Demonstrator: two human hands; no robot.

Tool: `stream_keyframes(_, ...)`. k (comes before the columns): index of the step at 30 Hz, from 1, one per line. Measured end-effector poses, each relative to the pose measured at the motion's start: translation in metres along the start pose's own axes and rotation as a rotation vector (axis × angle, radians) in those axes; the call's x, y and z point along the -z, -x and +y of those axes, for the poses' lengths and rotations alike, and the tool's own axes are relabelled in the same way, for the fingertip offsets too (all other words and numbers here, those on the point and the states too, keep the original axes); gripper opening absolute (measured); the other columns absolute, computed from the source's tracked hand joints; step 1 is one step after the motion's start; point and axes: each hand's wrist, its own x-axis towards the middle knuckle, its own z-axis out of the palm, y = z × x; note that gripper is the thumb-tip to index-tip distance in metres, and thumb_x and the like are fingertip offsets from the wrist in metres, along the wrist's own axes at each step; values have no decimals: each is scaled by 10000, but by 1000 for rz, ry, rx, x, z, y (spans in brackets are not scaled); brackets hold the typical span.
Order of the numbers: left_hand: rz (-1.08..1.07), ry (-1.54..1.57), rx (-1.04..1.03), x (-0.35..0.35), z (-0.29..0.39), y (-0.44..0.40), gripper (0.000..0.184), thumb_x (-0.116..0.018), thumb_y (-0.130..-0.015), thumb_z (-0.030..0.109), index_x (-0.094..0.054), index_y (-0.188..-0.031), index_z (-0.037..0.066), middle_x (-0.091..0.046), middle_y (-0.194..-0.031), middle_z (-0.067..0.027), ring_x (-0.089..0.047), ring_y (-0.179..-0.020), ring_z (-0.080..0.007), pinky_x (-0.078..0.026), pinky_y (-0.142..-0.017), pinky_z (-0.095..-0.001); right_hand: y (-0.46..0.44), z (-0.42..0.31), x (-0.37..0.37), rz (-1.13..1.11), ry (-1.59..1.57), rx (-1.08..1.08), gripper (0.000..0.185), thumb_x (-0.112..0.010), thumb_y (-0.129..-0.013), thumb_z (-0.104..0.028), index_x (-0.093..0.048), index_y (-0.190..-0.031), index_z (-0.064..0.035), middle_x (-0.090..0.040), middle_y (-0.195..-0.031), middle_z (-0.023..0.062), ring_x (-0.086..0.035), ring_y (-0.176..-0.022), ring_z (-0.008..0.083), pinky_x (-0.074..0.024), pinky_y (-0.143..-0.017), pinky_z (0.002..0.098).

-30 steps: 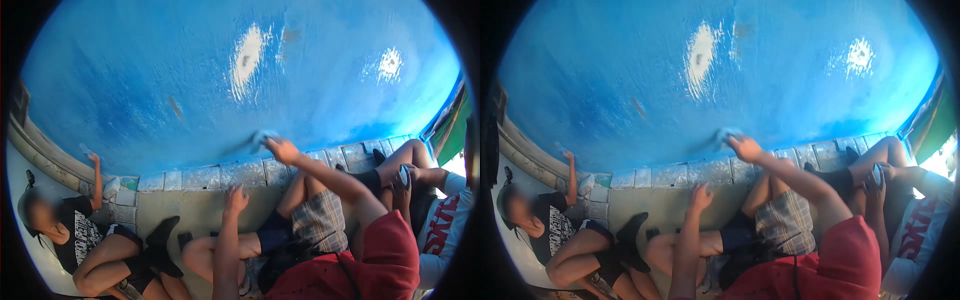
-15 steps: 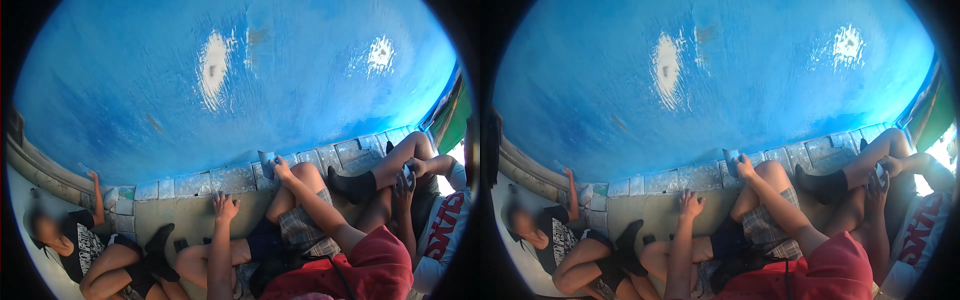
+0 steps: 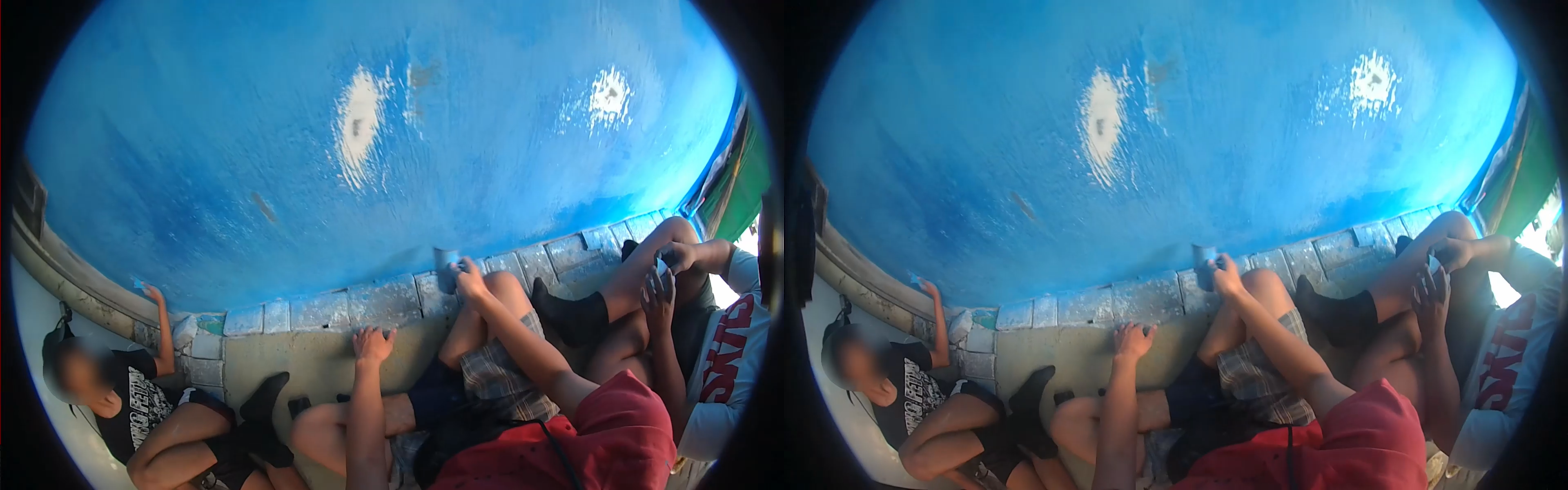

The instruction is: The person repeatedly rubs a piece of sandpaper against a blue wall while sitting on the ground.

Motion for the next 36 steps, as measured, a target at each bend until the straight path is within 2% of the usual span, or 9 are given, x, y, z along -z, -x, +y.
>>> stream_keyframes(4, -24, -39, -31, 12, -7, -17, 727, -349, -901, 634, -613, -1219, 35, -551, -1309, -177, -458, -1262, -355, -264, -1091, -506, 31, -150, 50, 537, -8, 1034, 101, -544, -958, -98, -514, -927, -7, -482, -799, 30, -447, -746, 110, -406, -653, 268)
stream_keyframes(10, -180, -68, -30, 7, -9, -22, 812, -286, -881, 688, -639, -1179, 20, -591, -1251, -198, -518, -1212, -361, -261, -1086, -526, 8, -366, 50, 1119, 12, 1461, 128, -504, -944, -58, -529, -1031, 32, -637, -1009, 144, -610, -861, 251, -471, -773, 328)
stream_keyframes(14, -145, -48, -31, 1, -12, -21, 811, -287, -879, 690, -639, -1184, 27, -581, -1271, -192, -508, -1228, -355, -242, -1096, -533, -15, -374, -32, 569, 778, 2057, 376, -512, -785, 41, -524, -1157, -7, -593, -1193, 194, -558, -1059, 435, -415, -973, 479)
stream_keyframes(17, -149, -30, -41, 4, -15, -20, 819, -282, -875, 700, -638, -1189, 32, -582, -1272, -187, -501, -1235, -353, -230, -1103, -532, -9, -373, -46, 223, 681, 1917, 204, -509, -821, 8, -549, -1020, 17, -537, -1294, 205, -495, -1166, 453, -413, -992, 467)
stream_keyframes(21, -153, -19, -43, 7, -10, -13, 824, -287, -872, 707, -629, -1209, 37, -575, -1287, -176, -490, -1246, -342, -221, -1111, -506, -24, -349, -59, 769, 471, 1555, 160, -528, -815, 9, -546, -969, -32, -501, -1360, 175, -450, -1271, 402, -423, -990, 460)
stream_keyframes(24, -194, -5, -33, 14, -7, -9, 827, -289, -872, 709, -615, -1229, 39, -563, -1305, -171, -477, -1258, -334, -217, -1113, -493, -35, -295, -64, -9, 919, 2110, 300, -605, -743, 0, -560, -1034, -58, -552, -1285, 151, -527, -1166, 370, -476, -921, 440)
stream_keyframes(27, -115, -18, -45, 8, -14, -14, 831, -288, -874, 711, -588, -1263, 41, -538, -1336, -167, -457, -1277, -329, -212, -1116, -496, -19, -320, -41, 764, 545, 1495, 280, -582, -784, -33, -569, -1062, -58, -558, -1278, 145, -516, -1193, 364, -455, -968, 439)
stream_keyframes(30, -110, -16, -46, 4, -11, -16, 834, -277, -877, 712, -586, -1263, 41, -530, -1345, -169, -442, -1289, -340, -219, -1111, -510, -28, -286, -55, 634, 767, 1596, 294, -530, -889, -130, -554, -1160, -20, -532, -1318, 150, -488, -1234, 374, -381, -1057, 450)
stream_keyframes(36, -134, 20, -61, 25, -6, 3, 982, -375, -740, 841, -594, -1246, 28, -534, -1334, -187, -430, -1295, -352, -232, -1099, -507, 10, -122, -33, -434, 1172, 1058, 216, -538, -916, -141, -511, -1118, -71, -599, -1138, 225, -590, -1035, 407, -489, -855, 471)
